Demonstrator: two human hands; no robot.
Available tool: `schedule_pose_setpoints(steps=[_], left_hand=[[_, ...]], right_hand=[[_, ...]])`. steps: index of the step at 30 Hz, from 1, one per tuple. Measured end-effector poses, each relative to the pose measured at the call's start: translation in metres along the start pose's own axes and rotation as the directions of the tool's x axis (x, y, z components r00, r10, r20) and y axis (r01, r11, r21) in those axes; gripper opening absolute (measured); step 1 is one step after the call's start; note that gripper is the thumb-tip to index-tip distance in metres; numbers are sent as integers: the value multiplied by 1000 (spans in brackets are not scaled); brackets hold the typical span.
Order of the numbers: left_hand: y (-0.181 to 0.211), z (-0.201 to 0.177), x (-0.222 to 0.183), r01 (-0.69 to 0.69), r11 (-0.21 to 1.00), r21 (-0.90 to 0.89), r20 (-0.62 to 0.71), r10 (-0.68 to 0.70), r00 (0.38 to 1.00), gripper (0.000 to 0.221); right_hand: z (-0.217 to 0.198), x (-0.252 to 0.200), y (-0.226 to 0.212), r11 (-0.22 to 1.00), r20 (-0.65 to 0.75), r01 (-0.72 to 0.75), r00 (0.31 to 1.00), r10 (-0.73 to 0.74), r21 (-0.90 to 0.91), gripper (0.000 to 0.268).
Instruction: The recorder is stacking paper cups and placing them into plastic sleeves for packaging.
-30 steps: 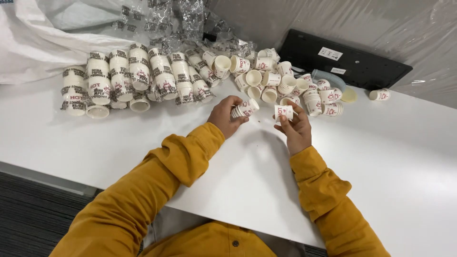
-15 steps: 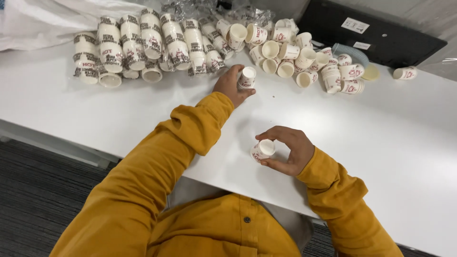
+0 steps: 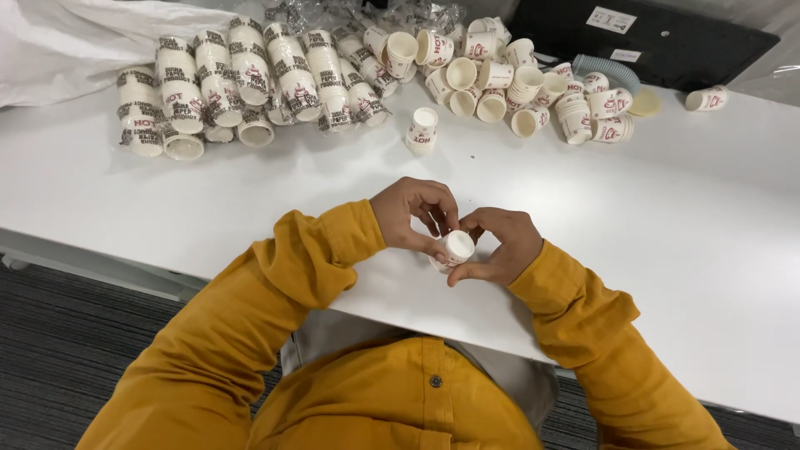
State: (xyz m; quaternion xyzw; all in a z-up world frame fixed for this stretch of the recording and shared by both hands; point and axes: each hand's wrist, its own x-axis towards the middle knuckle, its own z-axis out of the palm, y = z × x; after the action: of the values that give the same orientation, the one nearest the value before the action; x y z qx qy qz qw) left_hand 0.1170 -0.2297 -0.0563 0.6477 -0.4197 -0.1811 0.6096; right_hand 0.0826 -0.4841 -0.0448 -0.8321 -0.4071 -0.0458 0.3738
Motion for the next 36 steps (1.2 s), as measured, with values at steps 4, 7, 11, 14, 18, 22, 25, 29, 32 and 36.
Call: schedule_pose_setpoints(steps=[4, 7, 11, 14, 18, 22, 25, 29, 32, 36], left_hand=[[0, -3, -1, 27, 995, -97, 40, -24, 999, 35], [6, -4, -2, 91, 994, -55, 38, -89, 995, 39], [7, -3, -3, 173, 985, 13, 58, -173, 983, 47], [-4, -5, -2, 80, 996, -39, 107, -76, 991, 48], [-13, -5, -1, 237, 971, 29, 169, -238, 956, 47], [-17, -12, 0, 142, 988, 54, 228, -151, 962, 49], [-27, -29, -4, 72, 997, 39, 76, -75, 994, 45], [-41, -49, 7, 187, 932, 311, -646, 63, 761, 48], [-47, -46, 25, 182, 759, 625, -662, 392, 639, 86], [-81, -47, 51, 274, 714, 644, -671, 355, 651, 102]], right_hand=[[0, -5, 8, 988, 32, -7, 999, 2, 151, 61], [1, -1, 7, 972, 74, -46, 997, 30, 232, 56], [1, 1, 1, 965, 75, -57, 996, 39, 257, 60], [2, 2, -2, 976, 65, -23, 998, 9, 217, 61], [9, 2, -1, 991, 124, 2, 992, -19, 130, 58], [1, 7, -12, 992, 165, 49, 984, -68, 115, 58], [-7, 2, 0, 976, 83, 38, 995, -57, 212, 61], [5, -3, 44, 916, -141, -158, 965, 223, 368, 35], [9, 12, 49, 801, -178, -439, 822, 541, 408, 28], [15, 25, 43, 763, -175, -538, 764, 621, 358, 31]])
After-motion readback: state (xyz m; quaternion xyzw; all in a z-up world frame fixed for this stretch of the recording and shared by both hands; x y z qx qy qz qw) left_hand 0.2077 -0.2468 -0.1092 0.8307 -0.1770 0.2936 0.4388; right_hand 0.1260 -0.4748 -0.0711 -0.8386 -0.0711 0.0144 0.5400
